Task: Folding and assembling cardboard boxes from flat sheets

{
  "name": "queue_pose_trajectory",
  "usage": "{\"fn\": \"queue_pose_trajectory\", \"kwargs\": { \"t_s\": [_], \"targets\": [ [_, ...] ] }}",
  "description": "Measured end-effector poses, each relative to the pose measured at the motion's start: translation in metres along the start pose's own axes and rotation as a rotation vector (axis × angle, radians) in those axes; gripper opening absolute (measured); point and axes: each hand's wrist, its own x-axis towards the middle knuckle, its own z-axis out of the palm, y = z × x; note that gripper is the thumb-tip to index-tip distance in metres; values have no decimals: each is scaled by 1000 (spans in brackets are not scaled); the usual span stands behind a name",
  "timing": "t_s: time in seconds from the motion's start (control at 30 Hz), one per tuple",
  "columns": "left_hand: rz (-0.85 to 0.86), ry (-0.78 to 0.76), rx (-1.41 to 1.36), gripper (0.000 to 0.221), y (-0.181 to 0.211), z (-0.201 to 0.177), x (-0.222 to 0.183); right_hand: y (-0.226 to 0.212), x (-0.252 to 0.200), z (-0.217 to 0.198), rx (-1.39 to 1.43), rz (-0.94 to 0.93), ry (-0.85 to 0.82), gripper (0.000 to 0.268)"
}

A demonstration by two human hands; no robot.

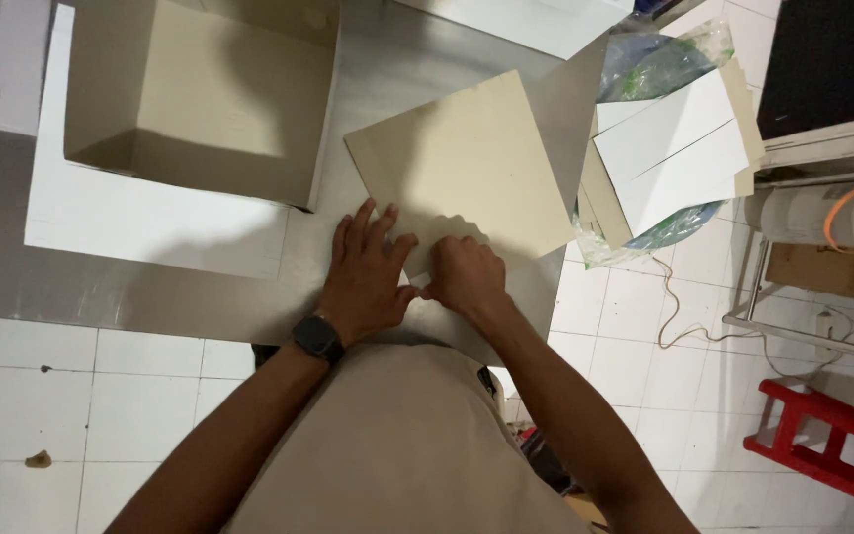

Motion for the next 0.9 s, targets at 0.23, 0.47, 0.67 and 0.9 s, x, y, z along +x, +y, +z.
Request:
{"fn": "queue_pose_trajectory", "kwargs": {
  "t_s": [0.23, 0.47, 0.67, 0.9],
  "targets": [
    [-27, -74, -35, 74, 6, -3, -1, 16, 26, 30, 13, -31, -89, 31],
    [-75, 298, -246, 73, -10, 34, 9, 10, -34, -12, 294, -184, -84, 46],
    [-323, 422, -833, 80, 3, 16, 26, 63, -30, 57, 476, -454, 87, 23],
    [-506, 366, -797, 43, -15, 19, 46, 65, -60, 48, 457, -449, 4, 17]
  ]
}}
